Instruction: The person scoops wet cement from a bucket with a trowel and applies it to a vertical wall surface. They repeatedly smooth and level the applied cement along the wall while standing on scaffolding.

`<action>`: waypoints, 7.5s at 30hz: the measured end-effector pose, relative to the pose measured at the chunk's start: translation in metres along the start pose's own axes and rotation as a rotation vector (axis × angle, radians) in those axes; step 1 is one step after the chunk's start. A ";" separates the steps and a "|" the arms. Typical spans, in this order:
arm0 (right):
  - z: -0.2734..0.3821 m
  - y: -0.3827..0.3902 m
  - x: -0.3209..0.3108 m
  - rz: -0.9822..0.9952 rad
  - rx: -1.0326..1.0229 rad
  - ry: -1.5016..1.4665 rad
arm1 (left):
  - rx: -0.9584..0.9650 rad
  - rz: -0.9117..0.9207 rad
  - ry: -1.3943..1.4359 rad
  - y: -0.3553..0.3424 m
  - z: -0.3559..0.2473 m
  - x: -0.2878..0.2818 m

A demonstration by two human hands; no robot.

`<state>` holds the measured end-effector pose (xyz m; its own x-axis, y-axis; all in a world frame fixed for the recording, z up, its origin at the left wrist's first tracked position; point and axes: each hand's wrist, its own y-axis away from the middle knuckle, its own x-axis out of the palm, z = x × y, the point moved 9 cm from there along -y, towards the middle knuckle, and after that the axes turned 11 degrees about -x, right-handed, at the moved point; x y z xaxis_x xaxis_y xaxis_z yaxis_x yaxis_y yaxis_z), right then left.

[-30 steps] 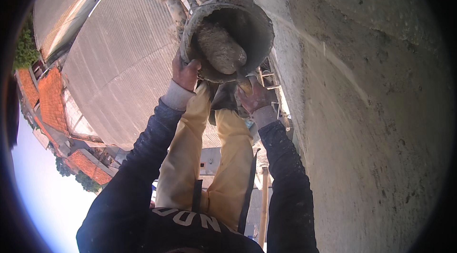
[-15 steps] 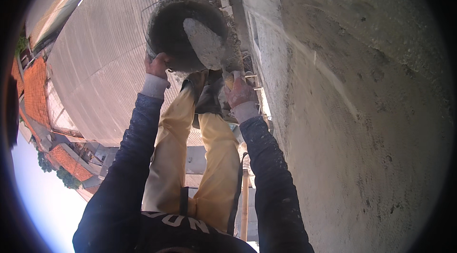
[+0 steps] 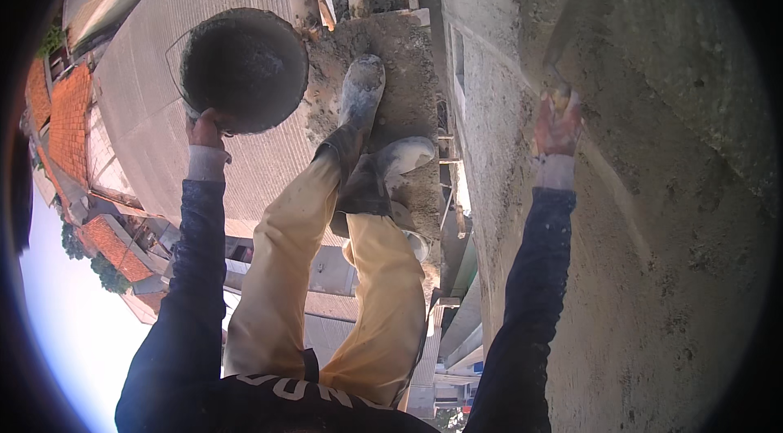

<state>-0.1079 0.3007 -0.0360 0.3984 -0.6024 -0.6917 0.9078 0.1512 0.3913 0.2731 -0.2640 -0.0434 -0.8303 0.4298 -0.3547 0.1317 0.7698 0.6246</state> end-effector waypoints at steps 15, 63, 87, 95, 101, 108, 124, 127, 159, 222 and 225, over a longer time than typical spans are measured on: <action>0.183 0.134 -0.014 0.342 -0.607 0.802 | 0.091 0.250 -0.087 0.176 -0.061 0.143; 0.114 0.119 -0.226 -0.103 -0.033 -0.025 | -0.079 -0.041 -0.146 0.120 -0.035 -0.041; 0.127 0.022 -0.179 -0.070 -0.018 0.449 | -0.263 0.012 -0.006 0.177 -0.081 -0.003; 0.207 0.100 -0.239 -0.213 -0.044 0.592 | -0.261 -0.016 -0.072 0.198 -0.126 -0.030; 0.342 0.156 -0.244 -0.125 -0.316 0.497 | -0.256 -0.024 -0.052 0.215 -0.157 -0.049; 0.438 0.193 -0.209 0.569 -0.370 -0.077 | -0.313 -0.085 0.062 0.220 -0.149 -0.075; 0.343 0.342 -0.291 0.135 -0.295 0.269 | -0.181 -0.083 0.053 0.289 -0.214 -0.059; 0.361 0.355 -0.268 0.256 -0.379 0.314 | 0.082 0.010 -0.051 0.310 -0.248 -0.032; 0.365 0.352 -0.235 0.252 -0.492 -0.040 | 0.560 0.797 -0.033 0.540 -0.410 0.041; 0.334 0.309 -0.204 0.110 -0.747 0.793 | 0.203 0.233 0.008 0.392 -0.210 0.014; 0.358 0.303 -0.189 -0.055 -0.837 0.839 | 0.416 0.298 -0.035 0.432 -0.248 0.041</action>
<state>0.0450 0.1799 0.4311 0.0344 0.0307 -0.9989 0.6055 0.7945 0.0453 0.1615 -0.0311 0.3844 -0.7063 0.6691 -0.2312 0.5700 0.7312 0.3747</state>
